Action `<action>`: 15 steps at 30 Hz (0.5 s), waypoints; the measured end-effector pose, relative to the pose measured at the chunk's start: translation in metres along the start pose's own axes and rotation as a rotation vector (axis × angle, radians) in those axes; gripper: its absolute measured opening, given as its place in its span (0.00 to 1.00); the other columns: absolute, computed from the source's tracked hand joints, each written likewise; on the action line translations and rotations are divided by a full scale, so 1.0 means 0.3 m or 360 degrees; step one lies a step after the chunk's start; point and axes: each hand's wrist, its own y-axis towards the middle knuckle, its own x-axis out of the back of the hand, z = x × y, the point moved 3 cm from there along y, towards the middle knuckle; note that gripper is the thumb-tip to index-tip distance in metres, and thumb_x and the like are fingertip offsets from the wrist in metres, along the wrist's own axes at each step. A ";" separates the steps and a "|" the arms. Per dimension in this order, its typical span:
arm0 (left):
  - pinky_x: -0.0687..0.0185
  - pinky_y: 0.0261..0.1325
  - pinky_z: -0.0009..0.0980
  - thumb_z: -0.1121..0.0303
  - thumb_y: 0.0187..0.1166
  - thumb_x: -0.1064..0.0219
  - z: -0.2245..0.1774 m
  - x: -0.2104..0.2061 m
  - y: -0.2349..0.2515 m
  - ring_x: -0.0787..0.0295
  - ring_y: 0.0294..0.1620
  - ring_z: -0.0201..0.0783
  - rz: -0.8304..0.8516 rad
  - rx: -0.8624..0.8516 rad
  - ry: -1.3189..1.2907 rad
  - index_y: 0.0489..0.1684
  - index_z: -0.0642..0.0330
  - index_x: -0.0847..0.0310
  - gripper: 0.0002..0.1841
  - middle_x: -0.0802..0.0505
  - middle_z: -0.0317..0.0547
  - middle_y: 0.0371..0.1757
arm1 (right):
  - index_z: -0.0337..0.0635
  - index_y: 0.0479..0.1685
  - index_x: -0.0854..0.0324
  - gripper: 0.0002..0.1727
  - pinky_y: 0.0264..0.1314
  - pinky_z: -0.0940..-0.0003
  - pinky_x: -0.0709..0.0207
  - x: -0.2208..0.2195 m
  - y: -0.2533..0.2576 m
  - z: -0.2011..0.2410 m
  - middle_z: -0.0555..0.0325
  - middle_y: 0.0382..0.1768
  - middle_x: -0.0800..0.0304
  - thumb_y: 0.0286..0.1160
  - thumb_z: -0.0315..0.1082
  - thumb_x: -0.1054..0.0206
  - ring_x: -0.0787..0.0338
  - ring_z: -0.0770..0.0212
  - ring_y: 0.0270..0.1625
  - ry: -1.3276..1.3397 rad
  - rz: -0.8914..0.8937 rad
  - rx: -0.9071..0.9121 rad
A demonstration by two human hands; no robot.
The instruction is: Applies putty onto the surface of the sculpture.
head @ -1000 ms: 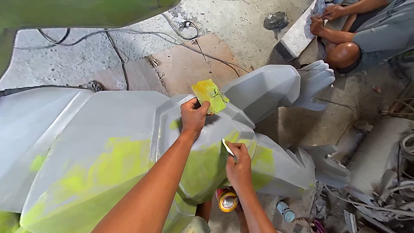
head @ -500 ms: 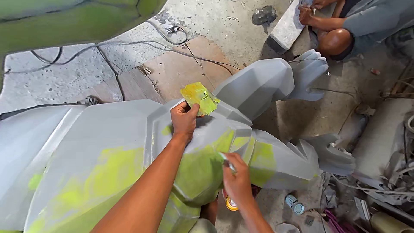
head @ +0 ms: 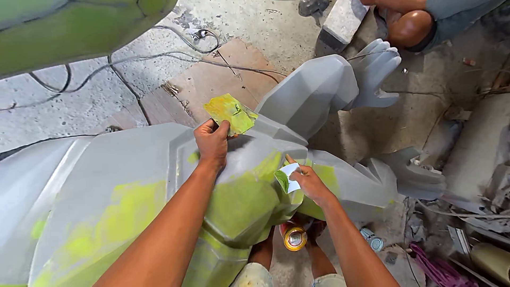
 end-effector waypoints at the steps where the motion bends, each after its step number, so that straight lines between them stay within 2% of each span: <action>1: 0.06 0.39 0.35 0.72 0.79 0.34 0.001 0.000 0.001 0.06 0.32 0.34 0.0001 -0.0001 0.0001 0.35 0.59 0.15 0.04 0.07 0.39 0.31 | 0.41 0.67 0.14 0.21 0.71 0.57 0.20 -0.005 0.013 0.009 0.62 0.87 0.30 0.79 0.31 0.42 0.16 0.63 0.73 -0.0039 0.0023 -0.0027; 3: 0.05 0.39 0.36 0.72 0.79 0.34 0.004 0.001 0.003 0.06 0.32 0.35 0.0007 -0.0003 0.0006 0.34 0.58 0.15 0.05 0.07 0.39 0.31 | 0.44 0.86 0.29 0.31 0.77 0.56 0.25 -0.014 0.037 0.010 0.57 0.87 0.31 0.79 0.33 0.41 0.20 0.62 0.78 -0.0086 0.0103 -0.0090; 4: 0.05 0.40 0.37 0.72 0.79 0.35 0.003 0.000 0.005 0.06 0.33 0.36 0.0014 -0.0003 0.0002 0.35 0.59 0.15 0.05 0.07 0.40 0.32 | 0.45 0.90 0.35 0.35 0.80 0.56 0.27 -0.021 0.038 0.011 0.57 0.88 0.32 0.78 0.33 0.40 0.22 0.62 0.81 -0.0099 0.0134 -0.0102; 5: 0.05 0.41 0.37 0.72 0.80 0.35 0.001 0.001 0.005 0.06 0.33 0.36 0.0016 -0.0003 0.0002 0.35 0.59 0.14 0.05 0.07 0.40 0.32 | 0.45 0.90 0.35 0.36 0.82 0.55 0.28 -0.033 0.023 0.015 0.57 0.89 0.33 0.77 0.33 0.40 0.24 0.62 0.82 -0.0112 0.0150 -0.0098; 7: 0.05 0.41 0.36 0.72 0.80 0.34 0.001 0.000 0.004 0.06 0.33 0.35 0.0010 -0.0007 0.0004 0.35 0.59 0.15 0.04 0.07 0.39 0.32 | 0.43 0.79 0.22 0.27 0.83 0.55 0.30 -0.063 -0.035 0.020 0.60 0.92 0.40 0.78 0.32 0.40 0.28 0.63 0.85 -0.0197 0.0187 -0.0043; 8: 0.05 0.41 0.37 0.72 0.80 0.34 0.004 -0.001 0.004 0.06 0.33 0.36 0.0010 -0.0010 0.0004 0.35 0.59 0.15 0.04 0.07 0.40 0.32 | 0.44 0.73 0.17 0.23 0.83 0.55 0.29 -0.079 -0.069 0.012 0.62 0.92 0.41 0.78 0.32 0.40 0.28 0.64 0.85 -0.0267 0.0217 -0.0007; 10: 0.05 0.41 0.37 0.72 0.80 0.34 0.004 0.001 0.003 0.06 0.34 0.36 0.0011 -0.0025 -0.0003 0.36 0.60 0.15 0.04 0.07 0.40 0.32 | 0.49 0.69 0.14 0.21 0.83 0.58 0.28 -0.108 -0.143 0.001 0.67 0.92 0.40 0.79 0.34 0.39 0.28 0.68 0.85 -0.0328 0.0314 -0.0020; 11: 0.05 0.41 0.38 0.72 0.80 0.34 0.001 0.000 0.003 0.06 0.34 0.36 0.0008 -0.0034 -0.0008 0.36 0.60 0.15 0.04 0.06 0.40 0.32 | 0.50 0.69 0.13 0.22 0.83 0.60 0.28 -0.118 -0.182 -0.011 0.70 0.90 0.36 0.77 0.34 0.39 0.27 0.71 0.84 -0.0289 0.0345 -0.0031; 12: 0.05 0.42 0.38 0.72 0.80 0.34 0.000 0.000 0.004 0.05 0.34 0.37 0.0005 -0.0045 -0.0009 0.36 0.60 0.15 0.04 0.06 0.40 0.32 | 0.49 0.74 0.17 0.25 0.82 0.62 0.26 -0.123 -0.223 -0.029 0.69 0.86 0.29 0.76 0.33 0.40 0.24 0.71 0.81 -0.0179 0.0366 -0.0013; 13: 0.05 0.42 0.38 0.72 0.80 0.34 -0.001 -0.002 0.003 0.06 0.34 0.36 -0.0001 -0.0055 -0.0002 0.36 0.59 0.15 0.04 0.07 0.39 0.32 | 0.45 0.75 0.18 0.26 0.80 0.62 0.23 -0.124 -0.265 -0.051 0.63 0.81 0.21 0.76 0.29 0.41 0.19 0.68 0.78 -0.0011 0.0366 0.0033; 15: 0.05 0.41 0.37 0.71 0.80 0.35 -0.005 -0.004 0.001 0.06 0.33 0.35 -0.0031 -0.0059 -0.0005 0.35 0.59 0.16 0.05 0.07 0.38 0.31 | 0.37 0.71 0.17 0.24 0.76 0.58 0.18 -0.110 -0.343 -0.109 0.52 0.71 0.12 0.77 0.24 0.45 0.12 0.60 0.71 0.0285 0.0300 0.0094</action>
